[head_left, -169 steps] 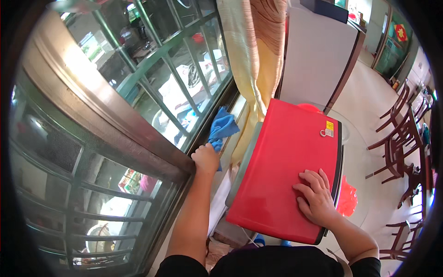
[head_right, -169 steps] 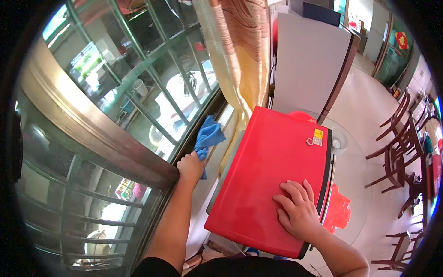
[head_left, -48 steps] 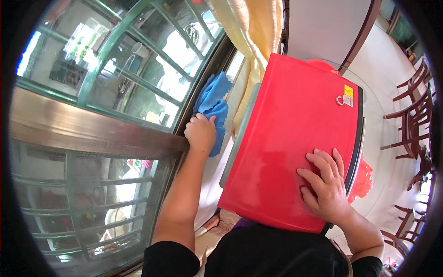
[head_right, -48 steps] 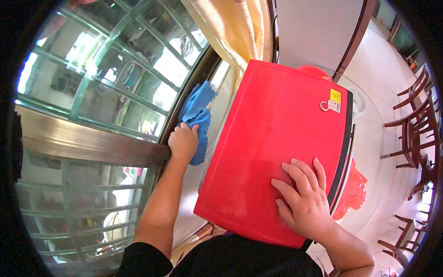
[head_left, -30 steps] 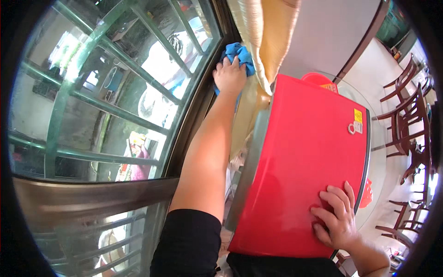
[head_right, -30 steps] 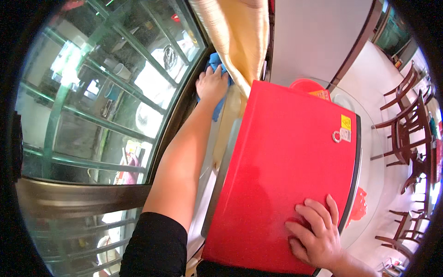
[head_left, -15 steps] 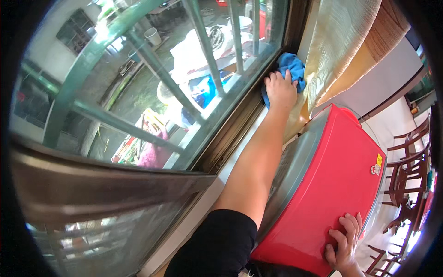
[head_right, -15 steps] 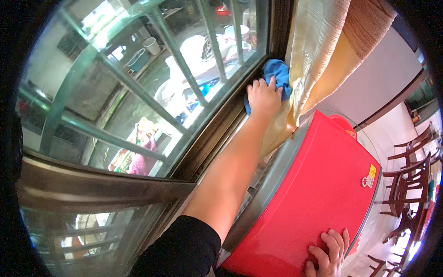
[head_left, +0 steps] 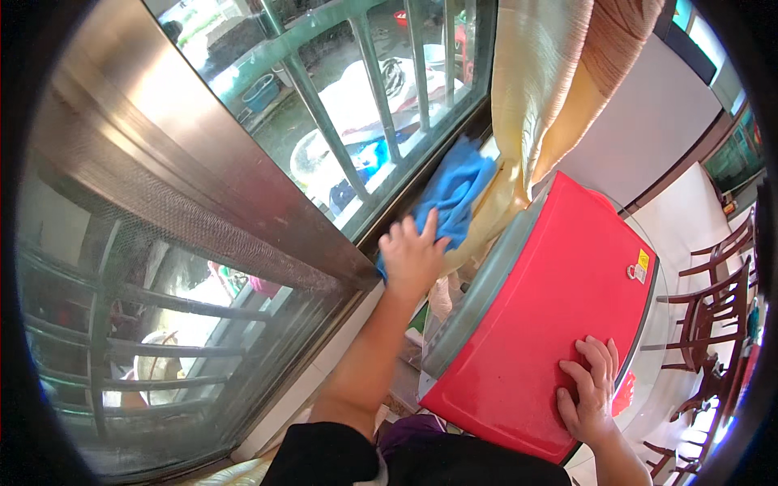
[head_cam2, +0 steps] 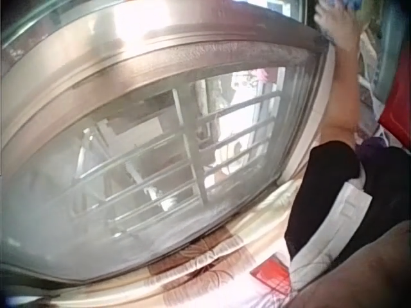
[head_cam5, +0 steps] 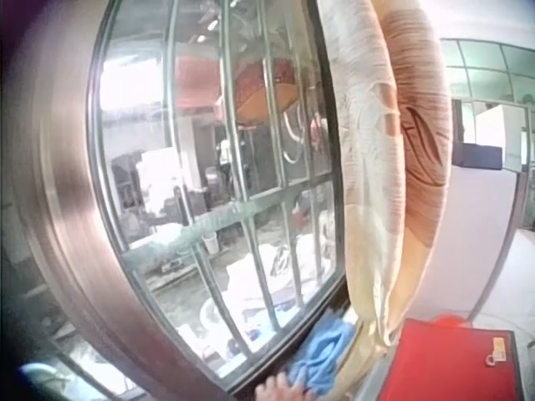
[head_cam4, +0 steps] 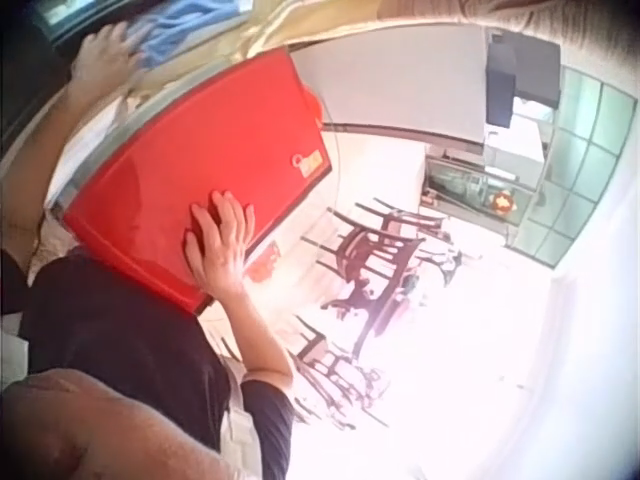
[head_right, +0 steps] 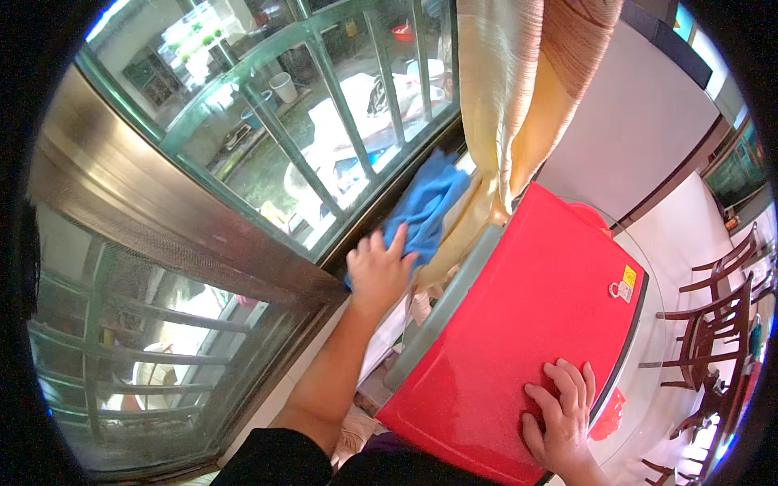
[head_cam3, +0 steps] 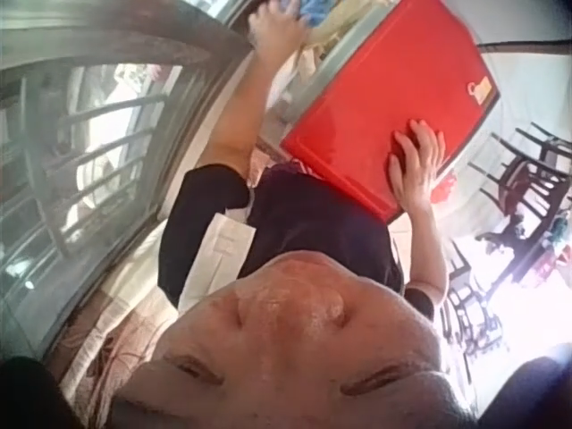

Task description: Cleaning a window with a blue cloth.

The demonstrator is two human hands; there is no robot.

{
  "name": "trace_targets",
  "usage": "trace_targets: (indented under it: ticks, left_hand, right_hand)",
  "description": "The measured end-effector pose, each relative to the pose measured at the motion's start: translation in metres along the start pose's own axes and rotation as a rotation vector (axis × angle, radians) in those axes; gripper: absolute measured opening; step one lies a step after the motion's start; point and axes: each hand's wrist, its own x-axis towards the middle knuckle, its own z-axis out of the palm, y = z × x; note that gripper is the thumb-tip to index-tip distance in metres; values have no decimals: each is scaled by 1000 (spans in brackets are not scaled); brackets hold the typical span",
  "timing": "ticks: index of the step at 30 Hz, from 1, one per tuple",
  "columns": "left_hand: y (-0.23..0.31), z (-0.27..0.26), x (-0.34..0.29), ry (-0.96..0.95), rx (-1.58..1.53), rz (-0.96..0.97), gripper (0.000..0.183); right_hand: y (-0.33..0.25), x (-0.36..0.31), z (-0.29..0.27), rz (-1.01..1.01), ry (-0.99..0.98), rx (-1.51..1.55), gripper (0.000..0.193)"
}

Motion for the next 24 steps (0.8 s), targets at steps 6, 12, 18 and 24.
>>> trace_targets:
  ticks: [6, 12, 18, 24]
  left_hand:
    - [-12, -21, -18, -226, 88, -6, 50]
    - [-13, -18, -24, -78, 74, 43, 45]
    - [-8, -20, -7, -77, 48, 41, 37]
    - [2, 8, 34, -143, -101, 5, 34]
  right_hand:
    - [-6, 1, -1, -19, 18, 8, 43]
    - [-4, -1, 1, -32, 40, 25, 44]
    - [-5, 1, 0, -12, 36, 45, 45]
    - [-3, 5, -2, 1, 22, 32, 45]
